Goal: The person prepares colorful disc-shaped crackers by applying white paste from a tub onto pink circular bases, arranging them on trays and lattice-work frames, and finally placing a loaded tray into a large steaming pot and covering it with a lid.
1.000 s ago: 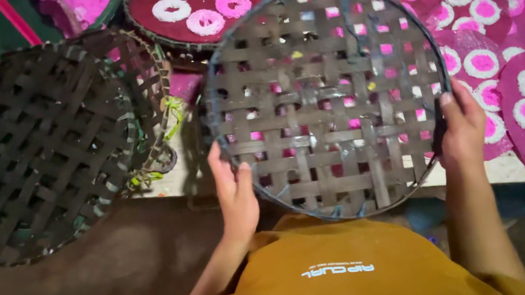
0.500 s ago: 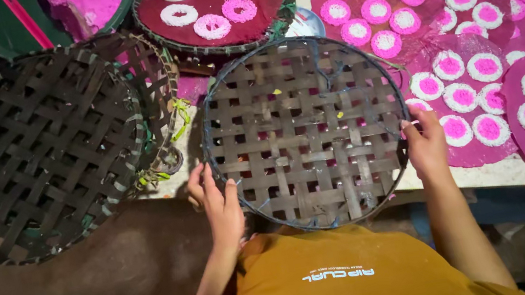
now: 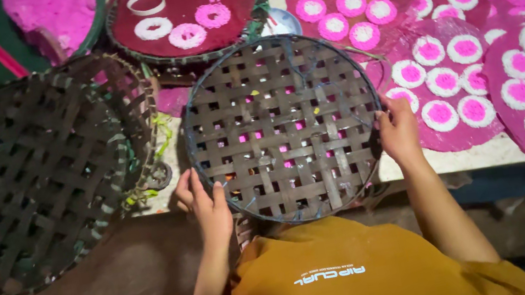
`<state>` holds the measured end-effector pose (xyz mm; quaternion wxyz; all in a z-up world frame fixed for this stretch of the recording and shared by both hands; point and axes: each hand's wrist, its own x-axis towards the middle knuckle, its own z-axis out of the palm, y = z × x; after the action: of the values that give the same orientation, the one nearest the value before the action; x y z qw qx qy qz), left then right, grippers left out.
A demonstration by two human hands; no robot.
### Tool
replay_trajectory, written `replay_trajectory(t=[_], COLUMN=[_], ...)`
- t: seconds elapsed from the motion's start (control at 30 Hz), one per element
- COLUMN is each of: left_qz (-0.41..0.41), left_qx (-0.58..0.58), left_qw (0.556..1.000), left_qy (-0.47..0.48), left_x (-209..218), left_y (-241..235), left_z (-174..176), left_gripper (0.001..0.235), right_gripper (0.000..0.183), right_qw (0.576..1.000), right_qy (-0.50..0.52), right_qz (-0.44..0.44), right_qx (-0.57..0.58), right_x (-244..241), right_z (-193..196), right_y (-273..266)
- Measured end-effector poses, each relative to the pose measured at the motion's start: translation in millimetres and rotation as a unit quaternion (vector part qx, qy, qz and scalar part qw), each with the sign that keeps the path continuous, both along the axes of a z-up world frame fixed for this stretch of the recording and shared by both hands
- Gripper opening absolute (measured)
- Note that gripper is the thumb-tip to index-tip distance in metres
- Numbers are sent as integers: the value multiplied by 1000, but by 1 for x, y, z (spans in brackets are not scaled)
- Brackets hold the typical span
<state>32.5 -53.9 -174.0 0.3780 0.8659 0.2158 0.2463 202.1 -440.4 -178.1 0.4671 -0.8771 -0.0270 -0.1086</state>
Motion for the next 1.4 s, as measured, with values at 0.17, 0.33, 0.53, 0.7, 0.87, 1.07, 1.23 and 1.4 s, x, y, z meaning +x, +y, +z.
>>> replay_trajectory(t=[0.17,0.33,0.53,0.7,0.87,1.07,1.23,1.4], left_qz=[-8,-23,16,50,64,-62,-429,-623], left_qx=[-5,-3,-5,-115,-77,174,91,-24], left_qw=[1000,999,1000,992,993,977,895,780], left_qy=[2,-38,14,-7,-56,-103,-78,49], left_x=[4,11,10,19,26,62,151,261], left_y=[5,10,24,55,47,-87,-237,-391], left_z=[0,-7,-43,-78,-32,101,132,84], left_gripper=[61,61,64,57,54,47,46,38], right_gripper=[49,51,46,48,47,34,30,32], right_qw=[1000,996,988,997,997,980,907,861], right_qy=[3,-8,-50,-67,-70,-56,-144,-19], right_qz=[-12,-10,12,10,-25,-169,-396,-507], right_qx=[-29,-87,-144,-47,3,86,4,-33], right_x=[0,8,19,7,-11,-32,-49,-47], right_z=[23,27,14,23,19,-52,-87,-78], right_y=[13,13,14,-2,-64,-222,-406,-510])
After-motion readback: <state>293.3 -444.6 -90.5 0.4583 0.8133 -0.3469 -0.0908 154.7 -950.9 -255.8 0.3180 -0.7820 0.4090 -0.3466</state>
